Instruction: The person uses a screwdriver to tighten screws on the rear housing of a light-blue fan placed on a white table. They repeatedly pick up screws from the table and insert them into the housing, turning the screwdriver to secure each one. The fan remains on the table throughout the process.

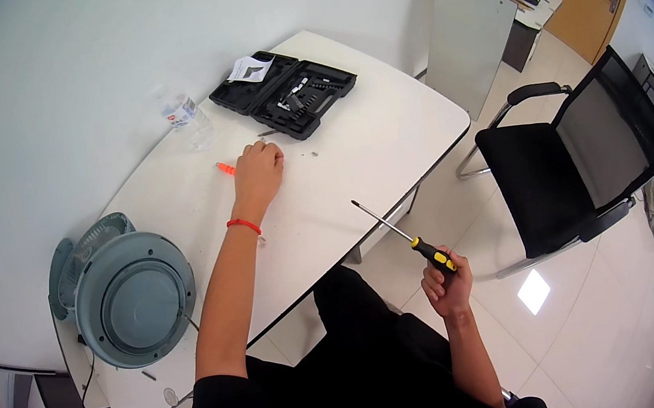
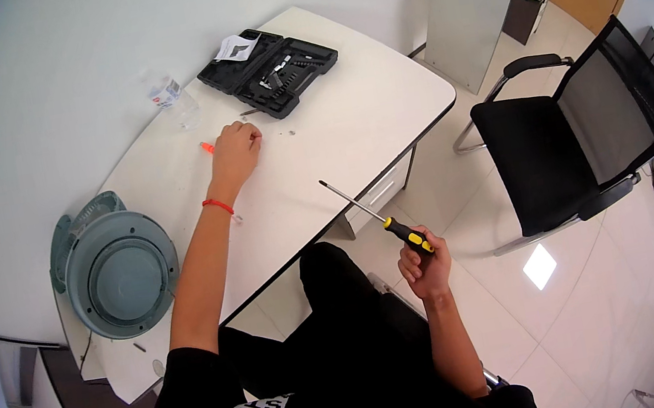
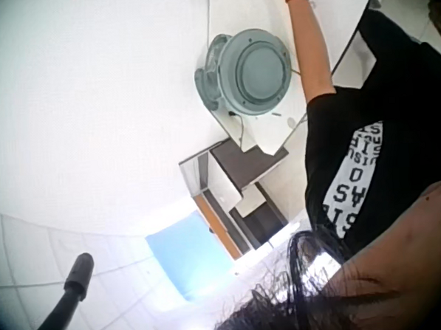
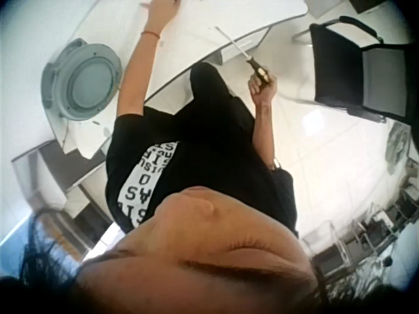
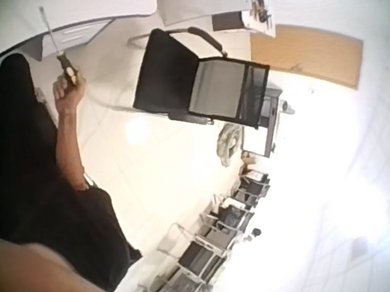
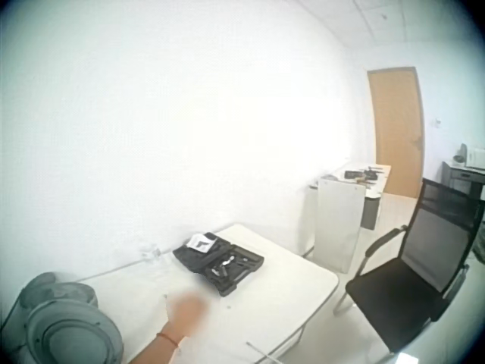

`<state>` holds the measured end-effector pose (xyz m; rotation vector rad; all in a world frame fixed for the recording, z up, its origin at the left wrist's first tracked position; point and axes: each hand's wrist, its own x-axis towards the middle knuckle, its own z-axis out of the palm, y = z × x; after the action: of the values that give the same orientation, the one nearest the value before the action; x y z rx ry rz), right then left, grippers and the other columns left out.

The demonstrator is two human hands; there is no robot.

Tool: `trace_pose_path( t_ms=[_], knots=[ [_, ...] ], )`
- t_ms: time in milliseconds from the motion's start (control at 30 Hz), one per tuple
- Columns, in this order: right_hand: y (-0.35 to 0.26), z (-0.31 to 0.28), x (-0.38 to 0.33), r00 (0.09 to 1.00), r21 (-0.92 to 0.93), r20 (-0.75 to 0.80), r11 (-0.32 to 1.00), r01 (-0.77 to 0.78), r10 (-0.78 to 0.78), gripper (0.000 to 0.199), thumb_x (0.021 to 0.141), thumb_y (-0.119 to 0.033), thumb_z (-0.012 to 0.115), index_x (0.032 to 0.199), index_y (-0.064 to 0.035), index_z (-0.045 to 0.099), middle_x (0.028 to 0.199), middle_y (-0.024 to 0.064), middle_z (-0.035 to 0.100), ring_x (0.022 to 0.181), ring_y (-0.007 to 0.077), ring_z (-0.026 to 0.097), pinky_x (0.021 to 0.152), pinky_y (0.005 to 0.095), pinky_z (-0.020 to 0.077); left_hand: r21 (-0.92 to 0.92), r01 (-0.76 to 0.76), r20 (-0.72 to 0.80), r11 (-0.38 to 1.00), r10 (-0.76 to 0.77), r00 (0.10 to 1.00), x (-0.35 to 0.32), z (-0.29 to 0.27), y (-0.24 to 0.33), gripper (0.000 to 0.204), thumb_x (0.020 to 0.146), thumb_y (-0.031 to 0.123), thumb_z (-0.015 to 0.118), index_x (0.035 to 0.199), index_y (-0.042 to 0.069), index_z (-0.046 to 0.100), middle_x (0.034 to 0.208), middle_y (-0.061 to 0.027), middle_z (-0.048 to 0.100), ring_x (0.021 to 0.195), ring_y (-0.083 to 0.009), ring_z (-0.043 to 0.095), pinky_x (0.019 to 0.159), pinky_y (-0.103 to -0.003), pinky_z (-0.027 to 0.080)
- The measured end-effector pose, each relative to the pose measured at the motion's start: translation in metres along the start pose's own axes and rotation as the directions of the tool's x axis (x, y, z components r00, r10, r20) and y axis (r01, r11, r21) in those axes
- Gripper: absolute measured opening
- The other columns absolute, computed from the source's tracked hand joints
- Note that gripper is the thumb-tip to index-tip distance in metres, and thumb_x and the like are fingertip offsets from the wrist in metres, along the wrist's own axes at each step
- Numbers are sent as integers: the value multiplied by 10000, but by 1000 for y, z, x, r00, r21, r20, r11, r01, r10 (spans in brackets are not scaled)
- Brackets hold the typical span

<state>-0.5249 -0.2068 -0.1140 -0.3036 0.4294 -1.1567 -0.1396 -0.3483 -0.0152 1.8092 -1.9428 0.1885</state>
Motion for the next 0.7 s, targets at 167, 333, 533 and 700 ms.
trace_pose_path(
  t_ms=[167,333,533,700],
  knots=[
    [-3,1,1,1000,-17,-3,1000,25,-25,368,1013,-368,417,1135,-80,612,604,6,415,410,103,321,358,258,327,-145,-133,-57,980,126,990,1,7,25,118,855,112,705,968,85,730,1019,-44,643,1021,-266,601,865,-391,518],
    [-3,-2,2,999,-4,10,999,40,-40,362,1011,-365,428,1137,-79,610,611,8,413,411,103,320,362,258,330,-161,-172,-2,972,173,985,10,14,36,117,849,118,716,960,79,715,974,-31,631,1005,-239,597,843,-357,522],
    [6,6,-3,995,-85,18,992,96,-94,347,1006,-371,461,1134,-84,608,615,13,428,411,111,337,356,259,322,-312,-32,7,950,36,999,-6,-5,33,102,898,125,686,968,51,688,933,-58,665,904,-242,637,791,-345,525],
    [3,12,-24,959,-80,213,975,207,-186,373,1003,-406,468,1141,-80,589,593,28,434,401,121,354,348,260,325,-783,93,53,616,-82,995,-103,-94,80,81,973,46,629,1016,-22,624,989,-89,702,902,-125,664,825,-271,531]
  ],
)
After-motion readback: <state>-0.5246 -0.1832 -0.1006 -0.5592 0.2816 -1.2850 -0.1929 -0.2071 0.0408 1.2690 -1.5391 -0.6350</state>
